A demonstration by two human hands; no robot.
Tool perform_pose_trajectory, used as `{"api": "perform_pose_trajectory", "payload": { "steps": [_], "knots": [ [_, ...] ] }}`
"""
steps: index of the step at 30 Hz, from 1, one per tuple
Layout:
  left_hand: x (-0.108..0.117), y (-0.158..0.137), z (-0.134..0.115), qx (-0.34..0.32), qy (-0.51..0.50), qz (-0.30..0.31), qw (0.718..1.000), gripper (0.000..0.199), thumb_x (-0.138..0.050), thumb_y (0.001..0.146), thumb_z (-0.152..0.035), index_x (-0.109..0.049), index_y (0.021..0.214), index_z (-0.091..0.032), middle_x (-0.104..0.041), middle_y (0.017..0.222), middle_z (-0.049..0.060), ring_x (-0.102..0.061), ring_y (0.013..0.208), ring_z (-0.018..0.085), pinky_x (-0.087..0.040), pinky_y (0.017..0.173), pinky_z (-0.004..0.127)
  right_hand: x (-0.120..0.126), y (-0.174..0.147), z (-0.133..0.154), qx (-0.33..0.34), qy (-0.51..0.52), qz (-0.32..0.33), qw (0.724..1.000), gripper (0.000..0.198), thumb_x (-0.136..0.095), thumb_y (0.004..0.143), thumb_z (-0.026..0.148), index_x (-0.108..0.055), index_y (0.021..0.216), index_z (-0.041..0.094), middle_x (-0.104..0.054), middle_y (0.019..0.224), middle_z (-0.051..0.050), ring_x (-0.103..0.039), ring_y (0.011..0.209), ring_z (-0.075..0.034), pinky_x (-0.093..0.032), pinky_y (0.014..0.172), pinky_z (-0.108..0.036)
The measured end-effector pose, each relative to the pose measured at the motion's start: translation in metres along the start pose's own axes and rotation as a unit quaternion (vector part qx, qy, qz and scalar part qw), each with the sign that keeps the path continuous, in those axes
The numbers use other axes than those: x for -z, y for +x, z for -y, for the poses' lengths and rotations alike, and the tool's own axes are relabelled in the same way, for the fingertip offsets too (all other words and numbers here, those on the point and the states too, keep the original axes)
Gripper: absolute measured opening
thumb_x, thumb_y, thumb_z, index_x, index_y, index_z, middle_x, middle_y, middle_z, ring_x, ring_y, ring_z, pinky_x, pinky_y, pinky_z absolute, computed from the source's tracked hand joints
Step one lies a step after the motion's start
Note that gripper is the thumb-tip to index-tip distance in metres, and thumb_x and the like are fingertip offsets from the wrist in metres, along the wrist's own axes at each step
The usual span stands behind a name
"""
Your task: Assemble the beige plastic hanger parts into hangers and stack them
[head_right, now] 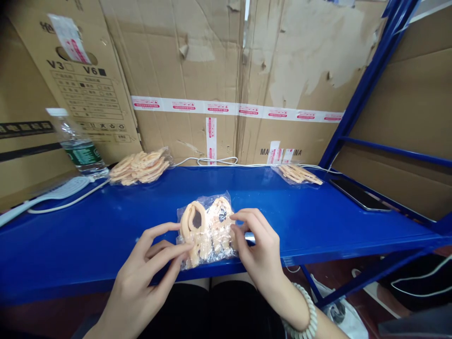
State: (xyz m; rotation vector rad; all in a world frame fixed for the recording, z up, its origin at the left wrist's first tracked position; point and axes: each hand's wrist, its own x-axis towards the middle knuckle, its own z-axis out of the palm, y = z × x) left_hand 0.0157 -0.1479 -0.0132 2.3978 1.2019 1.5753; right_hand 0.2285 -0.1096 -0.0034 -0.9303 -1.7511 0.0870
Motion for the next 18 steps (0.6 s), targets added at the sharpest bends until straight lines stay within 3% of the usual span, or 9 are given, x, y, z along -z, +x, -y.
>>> {"api": "perform_pose_trajectory", "payload": {
  "steps": [4, 7, 12, 18],
  "knots": [
    [0.000, -0.004, 0.001, -0.009, -0.006, 0.016, 1.000, 0.029, -0.050, 0.090, 0.000, -0.066, 0.104, -0.019, -0.049, 0.120, 0.010, -0.061, 0.072, 0.011, -0.055, 0.063, 0.027, 0.001, 0.002, -0.009, -0.002, -0.007, 0.037, 0.999, 0.015, -0.050, 0.092, 0.013, -0.062, 0.091, 0.021, -0.066, 0.085, -0.004, -0.062, 0.070, -0.015, -0.051, 0.061, -0.026],
    [0.001, -0.005, 0.000, -0.036, 0.020, 0.023, 0.999, 0.035, -0.049, 0.089, 0.003, -0.065, 0.111, -0.019, -0.052, 0.116, 0.010, -0.061, 0.083, 0.015, -0.056, 0.068, 0.030, 0.001, 0.004, -0.013, -0.001, -0.023, 0.064, 0.998, 0.015, -0.051, 0.090, 0.012, -0.063, 0.089, 0.021, -0.066, 0.086, -0.004, -0.063, 0.078, -0.018, -0.051, 0.068, -0.028],
    [0.000, -0.004, -0.003, -0.097, 0.070, 0.024, 0.993, 0.036, -0.051, 0.084, 0.005, -0.064, 0.112, -0.014, -0.059, 0.113, 0.013, -0.057, 0.104, 0.026, -0.055, 0.084, 0.042, 0.002, 0.010, -0.017, -0.032, -0.027, 0.112, 0.993, 0.016, -0.052, 0.086, 0.009, -0.064, 0.085, 0.020, -0.065, 0.084, -0.002, -0.060, 0.066, -0.014, -0.049, 0.063, -0.026],
    [-0.004, -0.008, -0.002, -0.164, 0.124, 0.048, 0.977, 0.036, -0.059, 0.085, -0.004, -0.059, 0.122, -0.005, -0.067, 0.113, 0.016, -0.061, 0.109, 0.027, -0.057, 0.089, 0.040, 0.004, 0.017, -0.023, -0.045, -0.030, 0.138, 0.989, 0.016, -0.054, 0.085, 0.009, -0.065, 0.086, 0.020, -0.061, 0.071, 0.001, -0.057, 0.058, -0.014, -0.047, 0.060, -0.026]
  ]
}}
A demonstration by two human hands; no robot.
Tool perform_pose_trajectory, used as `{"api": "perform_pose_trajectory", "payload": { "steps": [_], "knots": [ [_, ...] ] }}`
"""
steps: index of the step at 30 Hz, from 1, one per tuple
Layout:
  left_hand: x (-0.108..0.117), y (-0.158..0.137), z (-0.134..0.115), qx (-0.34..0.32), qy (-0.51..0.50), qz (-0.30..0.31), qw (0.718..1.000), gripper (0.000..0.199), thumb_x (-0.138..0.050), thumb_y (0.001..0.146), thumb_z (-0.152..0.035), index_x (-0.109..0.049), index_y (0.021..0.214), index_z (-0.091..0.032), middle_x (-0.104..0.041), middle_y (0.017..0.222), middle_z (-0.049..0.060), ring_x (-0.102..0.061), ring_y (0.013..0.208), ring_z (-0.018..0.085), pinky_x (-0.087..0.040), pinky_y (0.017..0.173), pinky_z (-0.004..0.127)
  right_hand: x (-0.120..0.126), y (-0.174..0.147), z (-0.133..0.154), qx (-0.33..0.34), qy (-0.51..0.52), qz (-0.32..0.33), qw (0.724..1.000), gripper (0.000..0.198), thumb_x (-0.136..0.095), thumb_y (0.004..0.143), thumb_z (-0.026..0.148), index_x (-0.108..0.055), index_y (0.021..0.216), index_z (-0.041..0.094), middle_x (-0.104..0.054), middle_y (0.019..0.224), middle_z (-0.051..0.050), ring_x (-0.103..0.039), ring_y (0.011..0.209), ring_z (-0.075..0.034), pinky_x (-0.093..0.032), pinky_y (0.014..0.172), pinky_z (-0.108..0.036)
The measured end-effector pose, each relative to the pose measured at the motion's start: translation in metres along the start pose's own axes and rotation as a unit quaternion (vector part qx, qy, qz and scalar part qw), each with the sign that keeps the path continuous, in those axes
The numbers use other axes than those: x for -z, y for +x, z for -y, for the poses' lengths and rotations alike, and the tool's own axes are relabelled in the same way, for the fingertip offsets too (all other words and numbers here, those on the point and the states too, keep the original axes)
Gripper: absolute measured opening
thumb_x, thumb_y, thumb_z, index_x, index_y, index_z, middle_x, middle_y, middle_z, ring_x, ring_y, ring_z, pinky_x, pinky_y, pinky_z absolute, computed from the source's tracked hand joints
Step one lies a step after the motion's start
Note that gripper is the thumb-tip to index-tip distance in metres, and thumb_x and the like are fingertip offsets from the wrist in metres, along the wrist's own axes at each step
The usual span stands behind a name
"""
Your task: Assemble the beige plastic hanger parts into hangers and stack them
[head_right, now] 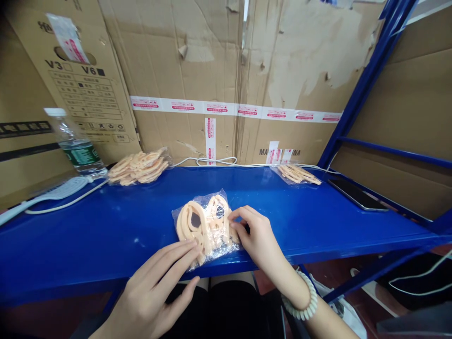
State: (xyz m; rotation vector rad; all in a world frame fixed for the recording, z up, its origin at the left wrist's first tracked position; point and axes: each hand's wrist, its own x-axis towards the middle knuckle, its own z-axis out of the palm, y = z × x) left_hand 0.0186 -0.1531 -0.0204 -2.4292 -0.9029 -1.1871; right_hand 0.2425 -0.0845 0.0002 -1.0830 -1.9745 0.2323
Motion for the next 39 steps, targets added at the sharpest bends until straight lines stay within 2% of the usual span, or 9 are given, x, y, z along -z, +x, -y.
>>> {"api": "perform_pose_trajectory", "payload": {
  "steps": [5, 10, 13, 17, 20, 22, 28, 33, 39],
  "knots": [
    [-0.003, 0.000, 0.000, -0.005, 0.047, 0.041, 0.998, 0.039, -0.056, 0.090, -0.010, -0.055, 0.130, -0.006, -0.067, 0.115, 0.016, -0.063, 0.105, 0.029, -0.059, 0.083, 0.045, -0.002, -0.003, -0.001, 0.033, -0.025, -0.016, 0.999, 0.017, -0.051, 0.086, 0.007, -0.059, 0.080, 0.020, -0.060, 0.076, 0.000, -0.059, 0.067, -0.014, -0.048, 0.063, -0.025],
    [-0.007, -0.001, 0.003, -0.005, 0.050, 0.005, 0.999, 0.035, -0.055, 0.092, -0.005, -0.059, 0.126, -0.008, -0.070, 0.108, 0.013, -0.065, 0.101, 0.026, -0.060, 0.080, 0.039, -0.006, -0.012, -0.001, 0.060, -0.098, -0.025, 0.993, 0.020, -0.046, 0.092, 0.010, -0.051, 0.077, 0.021, -0.058, 0.074, -0.001, -0.056, 0.068, -0.015, -0.046, 0.063, -0.027],
    [-0.007, -0.002, 0.005, -0.004, 0.029, -0.003, 1.000, 0.035, -0.057, 0.091, -0.005, -0.060, 0.125, -0.009, -0.070, 0.106, 0.012, -0.064, 0.101, 0.025, -0.060, 0.079, 0.037, -0.004, -0.018, 0.000, 0.092, -0.111, -0.011, 0.990, 0.021, -0.044, 0.095, 0.010, -0.049, 0.078, 0.022, -0.061, 0.074, 0.000, -0.059, 0.071, -0.015, -0.049, 0.084, -0.036],
    [-0.005, -0.005, 0.007, -0.009, 0.013, -0.003, 1.000, 0.036, -0.059, 0.090, -0.005, -0.060, 0.126, -0.010, -0.069, 0.106, 0.012, -0.064, 0.101, 0.025, -0.061, 0.079, 0.038, 0.010, -0.029, 0.002, 0.160, -0.106, 0.028, 0.981, 0.011, -0.046, 0.099, 0.021, -0.057, 0.099, 0.020, -0.068, 0.092, -0.005, -0.064, 0.094, -0.021, -0.043, 0.101, -0.048],
    [-0.004, -0.007, 0.009, -0.014, 0.005, -0.021, 1.000, 0.036, -0.060, 0.089, -0.002, -0.062, 0.124, -0.011, -0.071, 0.104, 0.011, -0.066, 0.098, 0.024, -0.062, 0.077, 0.036, 0.020, -0.040, 0.001, 0.197, -0.139, 0.069, 0.968, 0.041, -0.056, 0.094, 0.044, -0.053, 0.124, 0.016, -0.067, 0.109, -0.013, -0.061, 0.109, -0.028, -0.044, 0.100, -0.052],
    [-0.004, -0.008, 0.009, -0.015, -0.002, -0.030, 0.999, 0.038, -0.060, 0.088, 0.000, -0.062, 0.124, -0.012, -0.072, 0.104, 0.010, -0.066, 0.099, 0.023, -0.062, 0.078, 0.035, 0.023, -0.047, 0.000, 0.211, -0.165, 0.081, 0.960, 0.051, -0.059, 0.092, 0.045, -0.049, 0.132, 0.014, -0.066, 0.114, -0.016, -0.060, 0.112, -0.030, -0.046, 0.099, -0.053],
    [-0.004, -0.017, 0.015, -0.047, 0.004, -0.054, 0.997, 0.038, -0.062, 0.086, 0.000, -0.063, 0.122, -0.011, -0.072, 0.107, 0.009, -0.066, 0.107, 0.023, -0.060, 0.088, 0.034, 0.018, -0.057, -0.004, 0.258, -0.159, 0.022, 0.953, 0.033, -0.058, 0.094, 0.021, -0.055, 0.125, 0.009, -0.068, 0.104, -0.014, -0.062, 0.102, -0.026, -0.050, 0.093, -0.048],
    [0.007, -0.026, 0.029, -0.119, 0.019, -0.037, 0.992, 0.033, -0.045, 0.097, -0.006, -0.064, 0.123, -0.015, -0.067, 0.115, 0.011, -0.061, 0.116, 0.022, -0.056, 0.093, 0.034, 0.009, -0.063, -0.001, 0.337, -0.138, -0.042, 0.930, 0.023, -0.049, 0.094, 0.005, -0.064, 0.112, 0.004, -0.067, 0.083, -0.008, -0.062, 0.090, -0.021, -0.049, 0.091, -0.045],
    [0.011, -0.021, 0.011, -0.016, 0.074, -0.003, 0.997, 0.040, -0.057, 0.089, -0.005, -0.060, 0.128, -0.013, -0.064, 0.114, 0.014, -0.062, 0.112, 0.024, -0.054, 0.093, 0.038, -0.003, -0.057, 0.021, 0.407, -0.151, -0.130, 0.891, 0.014, -0.060, 0.089, 0.004, -0.073, 0.091, 0.008, -0.068, 0.072, -0.003, -0.064, 0.081, -0.017, -0.052, 0.089, -0.037]
  ]
}}
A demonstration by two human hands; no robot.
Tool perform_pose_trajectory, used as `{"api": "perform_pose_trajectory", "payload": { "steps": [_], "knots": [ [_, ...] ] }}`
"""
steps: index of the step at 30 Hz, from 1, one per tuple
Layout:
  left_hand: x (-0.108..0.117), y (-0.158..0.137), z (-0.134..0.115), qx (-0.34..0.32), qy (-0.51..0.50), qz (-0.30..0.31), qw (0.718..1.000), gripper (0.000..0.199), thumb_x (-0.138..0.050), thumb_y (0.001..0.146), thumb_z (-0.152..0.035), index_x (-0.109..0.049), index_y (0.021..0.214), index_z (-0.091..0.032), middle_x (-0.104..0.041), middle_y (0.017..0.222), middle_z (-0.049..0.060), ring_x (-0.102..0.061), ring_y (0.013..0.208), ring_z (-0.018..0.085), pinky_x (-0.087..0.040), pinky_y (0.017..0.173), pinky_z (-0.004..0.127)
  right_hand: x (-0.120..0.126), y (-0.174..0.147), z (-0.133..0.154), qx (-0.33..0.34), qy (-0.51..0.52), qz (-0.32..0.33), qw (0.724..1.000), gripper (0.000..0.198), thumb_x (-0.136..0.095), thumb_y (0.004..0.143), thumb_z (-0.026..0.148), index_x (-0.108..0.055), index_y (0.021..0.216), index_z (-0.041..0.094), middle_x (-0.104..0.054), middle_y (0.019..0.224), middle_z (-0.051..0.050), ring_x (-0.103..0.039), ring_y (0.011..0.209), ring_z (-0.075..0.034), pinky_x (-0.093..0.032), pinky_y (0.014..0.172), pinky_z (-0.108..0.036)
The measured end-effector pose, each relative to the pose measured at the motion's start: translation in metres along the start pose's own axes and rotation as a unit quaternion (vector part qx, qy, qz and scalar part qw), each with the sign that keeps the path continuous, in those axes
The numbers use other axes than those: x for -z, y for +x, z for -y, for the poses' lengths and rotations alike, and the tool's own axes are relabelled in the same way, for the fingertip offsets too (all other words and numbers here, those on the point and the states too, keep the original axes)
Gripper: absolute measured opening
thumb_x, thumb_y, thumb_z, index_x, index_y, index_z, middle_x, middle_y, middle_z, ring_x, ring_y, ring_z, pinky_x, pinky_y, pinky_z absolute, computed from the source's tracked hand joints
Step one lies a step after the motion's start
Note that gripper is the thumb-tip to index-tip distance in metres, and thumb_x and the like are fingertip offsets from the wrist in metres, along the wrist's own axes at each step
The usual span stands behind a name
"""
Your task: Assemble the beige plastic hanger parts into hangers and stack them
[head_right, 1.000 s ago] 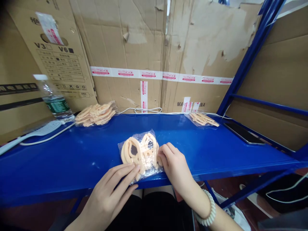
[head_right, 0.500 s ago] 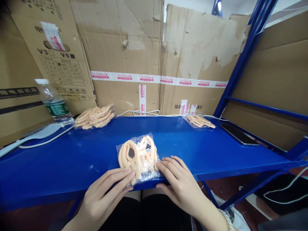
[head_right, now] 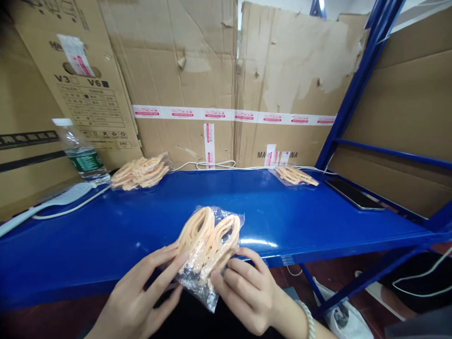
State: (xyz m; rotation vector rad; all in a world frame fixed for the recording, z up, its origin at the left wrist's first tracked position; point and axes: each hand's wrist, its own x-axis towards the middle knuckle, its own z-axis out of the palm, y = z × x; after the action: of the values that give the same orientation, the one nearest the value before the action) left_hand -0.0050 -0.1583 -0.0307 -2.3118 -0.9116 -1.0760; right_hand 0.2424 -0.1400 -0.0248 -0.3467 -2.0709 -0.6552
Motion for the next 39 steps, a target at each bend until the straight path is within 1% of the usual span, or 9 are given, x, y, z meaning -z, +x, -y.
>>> {"api": "perform_pose_trajectory", "payload": {
  "steps": [4, 10, 15, 17, 18, 23, 25, 32, 39],
  "knots": [
    [-0.006, 0.010, -0.017, 0.040, 0.065, 0.009, 0.997, 0.041, -0.056, 0.092, -0.019, -0.057, 0.131, -0.010, -0.066, 0.105, 0.014, -0.065, 0.102, 0.027, -0.050, 0.097, 0.051, -0.007, 0.004, 0.015, -0.032, 0.003, -0.011, 0.999, 0.020, -0.054, 0.093, 0.006, -0.074, 0.091, 0.008, -0.070, 0.073, -0.003, -0.064, 0.081, -0.015, -0.050, 0.088, -0.035],
    [-0.016, 0.015, -0.013, 0.038, 0.109, -0.011, 0.993, 0.042, -0.047, 0.088, -0.007, -0.060, 0.128, -0.011, -0.065, 0.090, 0.011, -0.067, 0.092, 0.026, -0.056, 0.083, 0.041, -0.014, -0.004, 0.025, -0.093, 0.034, -0.035, 0.994, 0.022, -0.050, 0.096, 0.009, -0.071, 0.102, 0.008, -0.070, 0.076, -0.006, -0.059, 0.079, -0.018, -0.044, 0.081, -0.038],
    [-0.018, 0.014, -0.006, 0.022, 0.094, -0.025, 0.995, 0.041, -0.053, 0.086, -0.009, -0.061, 0.126, -0.012, -0.065, 0.090, 0.011, -0.067, 0.089, 0.026, -0.057, 0.073, 0.036, 0.005, -0.010, 0.029, -0.191, 0.173, 0.059, 0.964, 0.034, -0.063, 0.092, 0.028, -0.059, 0.122, 0.011, -0.069, 0.092, -0.011, -0.059, 0.085, -0.021, -0.049, 0.075, -0.034],
    [-0.018, 0.013, -0.004, 0.019, 0.083, -0.020, 0.996, 0.044, -0.052, 0.084, -0.007, -0.061, 0.126, -0.013, -0.064, 0.092, 0.011, -0.066, 0.092, 0.026, -0.057, 0.074, 0.037, 0.006, -0.023, 0.034, -0.316, 0.310, -0.013, 0.897, 0.029, -0.055, 0.095, 0.044, -0.060, 0.109, 0.019, -0.063, 0.082, -0.006, -0.057, 0.075, -0.019, -0.048, 0.067, -0.031],
    [-0.017, 0.012, -0.002, 0.016, 0.076, -0.016, 0.997, 0.044, -0.053, 0.083, -0.006, -0.060, 0.126, -0.014, -0.064, 0.093, 0.011, -0.066, 0.094, 0.027, -0.057, 0.075, 0.037, 0.005, -0.030, 0.037, -0.401, 0.384, -0.031, 0.831, 0.028, -0.051, 0.096, 0.047, -0.059, 0.101, 0.021, -0.060, 0.077, -0.004, -0.055, 0.070, -0.017, -0.046, 0.065, -0.030],
    [-0.010, 0.010, 0.009, -0.001, 0.005, 0.024, 1.000, 0.044, -0.052, 0.088, -0.010, -0.057, 0.130, -0.015, -0.062, 0.097, 0.010, -0.064, 0.101, 0.026, -0.049, 0.096, 0.050, 0.004, -0.043, 0.030, -0.643, 0.698, -0.001, 0.315, 0.066, -0.034, 0.092, 0.069, -0.065, 0.089, 0.010, -0.064, 0.083, -0.012, -0.060, 0.068, -0.018, -0.046, 0.059, -0.027],
    [-0.005, 0.008, 0.014, -0.006, -0.031, 0.051, 0.998, 0.043, -0.050, 0.089, -0.011, -0.056, 0.131, -0.017, -0.062, 0.101, 0.010, -0.063, 0.106, 0.026, -0.040, 0.104, 0.057, 0.013, -0.032, 0.021, -0.643, 0.736, 0.020, 0.210, 0.074, -0.031, 0.092, 0.070, -0.066, 0.103, 0.006, -0.065, 0.102, -0.020, -0.065, 0.089, -0.026, -0.050, 0.072, -0.035],
    [0.014, 0.005, 0.029, -0.061, -0.108, 0.149, 0.981, 0.045, -0.052, 0.091, -0.017, -0.050, 0.136, -0.021, -0.060, 0.115, 0.012, -0.053, 0.125, 0.028, -0.037, 0.109, 0.055, 0.040, 0.019, 0.006, -0.609, 0.785, 0.042, 0.106, 0.081, -0.029, 0.092, 0.071, -0.054, 0.129, 0.004, -0.065, 0.117, -0.022, -0.067, 0.102, -0.029, -0.048, 0.092, -0.039],
    [0.021, 0.017, 0.033, -0.115, -0.064, 0.176, 0.975, 0.054, -0.046, 0.089, -0.007, -0.049, 0.140, -0.027, -0.064, 0.112, 0.011, -0.046, 0.132, 0.031, -0.041, 0.106, 0.060, 0.023, 0.033, 0.008, -0.621, 0.770, 0.064, 0.133, 0.051, -0.038, 0.100, 0.050, -0.058, 0.126, 0.011, -0.071, 0.111, -0.014, -0.069, 0.100, -0.022, -0.052, 0.089, -0.036]
  ]
}}
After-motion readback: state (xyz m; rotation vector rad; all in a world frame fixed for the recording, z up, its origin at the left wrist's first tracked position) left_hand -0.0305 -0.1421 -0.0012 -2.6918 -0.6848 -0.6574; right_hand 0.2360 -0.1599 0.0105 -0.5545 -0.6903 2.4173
